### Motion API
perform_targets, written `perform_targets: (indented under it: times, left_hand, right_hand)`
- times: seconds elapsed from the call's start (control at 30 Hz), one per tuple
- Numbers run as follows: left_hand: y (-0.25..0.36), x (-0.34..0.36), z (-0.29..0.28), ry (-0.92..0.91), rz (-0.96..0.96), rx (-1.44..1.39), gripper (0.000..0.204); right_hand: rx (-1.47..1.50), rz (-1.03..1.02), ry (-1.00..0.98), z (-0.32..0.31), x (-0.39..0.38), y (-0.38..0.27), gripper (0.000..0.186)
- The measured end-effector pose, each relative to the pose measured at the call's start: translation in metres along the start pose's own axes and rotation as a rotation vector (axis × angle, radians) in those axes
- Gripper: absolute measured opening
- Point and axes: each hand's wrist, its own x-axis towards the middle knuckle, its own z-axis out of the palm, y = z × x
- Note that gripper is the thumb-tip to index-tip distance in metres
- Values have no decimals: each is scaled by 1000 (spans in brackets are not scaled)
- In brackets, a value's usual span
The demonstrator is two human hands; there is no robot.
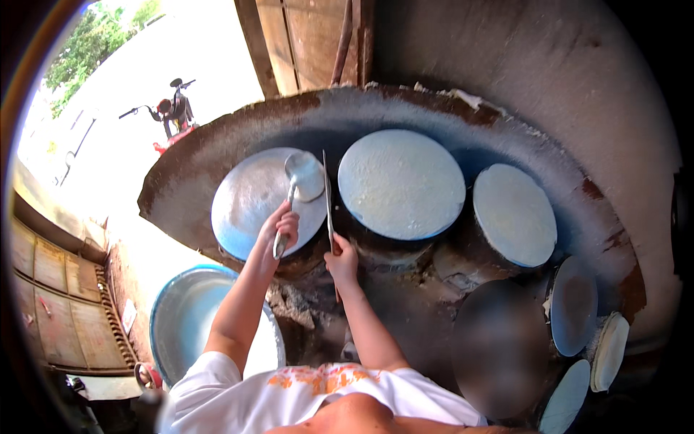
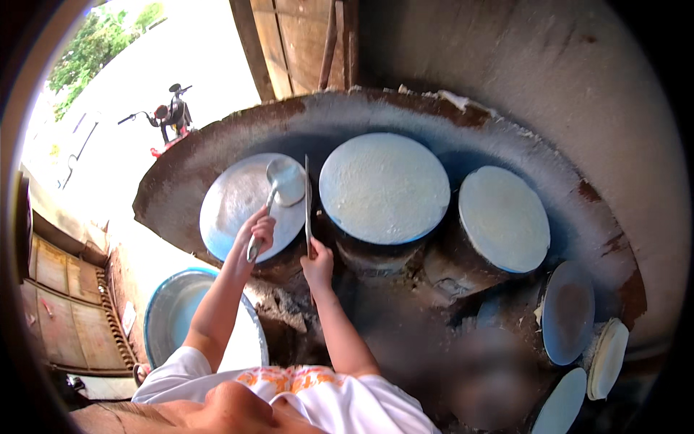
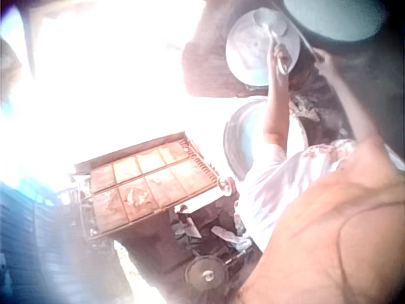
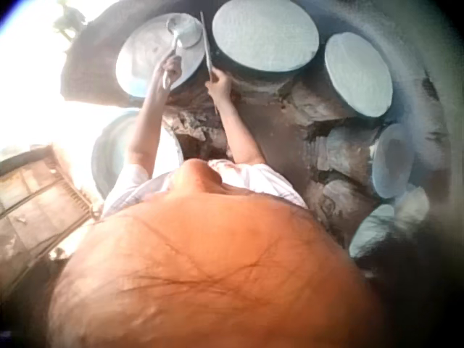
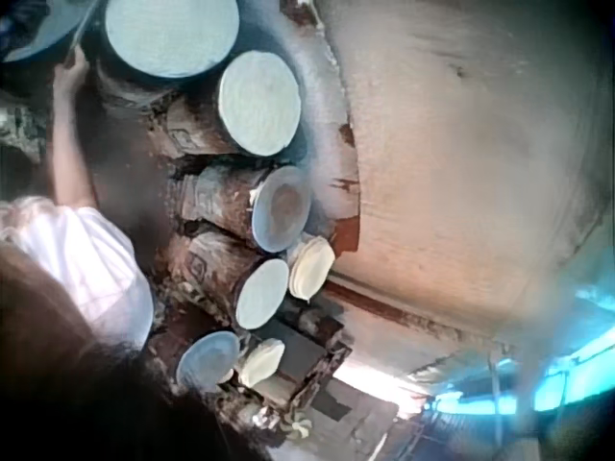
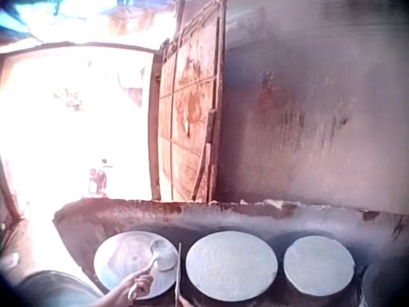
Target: The person prepares thin flatbreads by spreading batter onto several heated circular plates using a ladle and a wooden stick, then peeling and stacking the cooked bread.
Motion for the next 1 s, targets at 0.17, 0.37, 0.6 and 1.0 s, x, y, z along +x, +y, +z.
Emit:
perform_targets:
  times: [0.17, 0.37, 0.6, 1.0]
  left_hand:
    - [20, 16, 7, 327, 510, 724, 53]
    - [57, -1, 23, 597, 723, 1280, 63]
    - [70, -23, 15, 733, 908, 1598, 61]
    - [76, -110, -8, 471, 876, 782, 56]
  right_hand:
    - [-405, -338, 52, 45, 28, -14, 48]
    - [-767, -418, -129, 26, 27, -58, 44]
    - [-780, -637, -131, 37, 65, -75, 38]
    - [-683, -580, -222, 45, 75, -59, 34]
